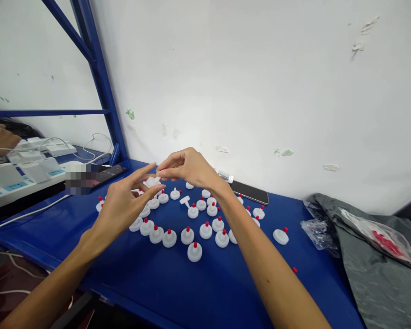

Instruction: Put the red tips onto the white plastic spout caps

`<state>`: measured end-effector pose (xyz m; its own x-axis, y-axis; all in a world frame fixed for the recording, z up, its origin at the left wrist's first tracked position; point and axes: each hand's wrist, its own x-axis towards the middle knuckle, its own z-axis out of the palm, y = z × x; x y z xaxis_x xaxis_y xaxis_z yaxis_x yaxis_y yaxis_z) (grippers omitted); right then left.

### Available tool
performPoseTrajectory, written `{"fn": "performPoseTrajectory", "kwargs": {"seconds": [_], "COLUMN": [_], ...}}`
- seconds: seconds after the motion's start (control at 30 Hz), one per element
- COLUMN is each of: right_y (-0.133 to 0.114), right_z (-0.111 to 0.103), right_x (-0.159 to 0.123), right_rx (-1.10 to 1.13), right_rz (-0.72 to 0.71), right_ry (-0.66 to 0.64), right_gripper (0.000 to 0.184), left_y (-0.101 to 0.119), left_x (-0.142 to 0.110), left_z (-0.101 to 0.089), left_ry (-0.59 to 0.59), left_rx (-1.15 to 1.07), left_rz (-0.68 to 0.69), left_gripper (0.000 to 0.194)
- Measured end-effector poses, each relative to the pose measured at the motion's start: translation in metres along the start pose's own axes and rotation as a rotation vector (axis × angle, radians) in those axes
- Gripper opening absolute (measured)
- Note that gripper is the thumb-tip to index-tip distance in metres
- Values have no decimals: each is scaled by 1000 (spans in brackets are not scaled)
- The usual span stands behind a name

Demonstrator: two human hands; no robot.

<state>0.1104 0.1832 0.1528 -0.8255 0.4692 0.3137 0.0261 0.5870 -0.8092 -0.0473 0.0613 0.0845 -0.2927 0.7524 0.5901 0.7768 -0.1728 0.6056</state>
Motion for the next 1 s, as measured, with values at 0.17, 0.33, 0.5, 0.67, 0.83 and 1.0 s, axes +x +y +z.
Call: {"fn": "performPoseTrajectory", "kwargs": {"seconds": [0.17,0.33,0.5,0.67,0.83,1.0], "right_y": [2,4,9,3,2,35], "right_z": [0,-1,2,1,-20,-27], "right_x": [1,1,4,2,-7,-11], "right_rx": [101,238,277,188,-155,-479], "right_rz": [35,13,-19,-57,62,231], "right_ry": [-34,-62,-55,-29,104,200], "right_gripper": [26,31,29,26,18,3], "left_y": [4,8,7,9,14,22], "left_x": [-1,-2,-2,-2,-2,-1], "left_z": [0,-1,0,-1,-3,-5], "left_ry": [32,93,106,53,58,10], "left_rx": [-91,-183,-240,-216,-118,-133], "left_rz": [16,15,21,8,-16,-50], "left_gripper": [67,62,60,65,69,55]}}
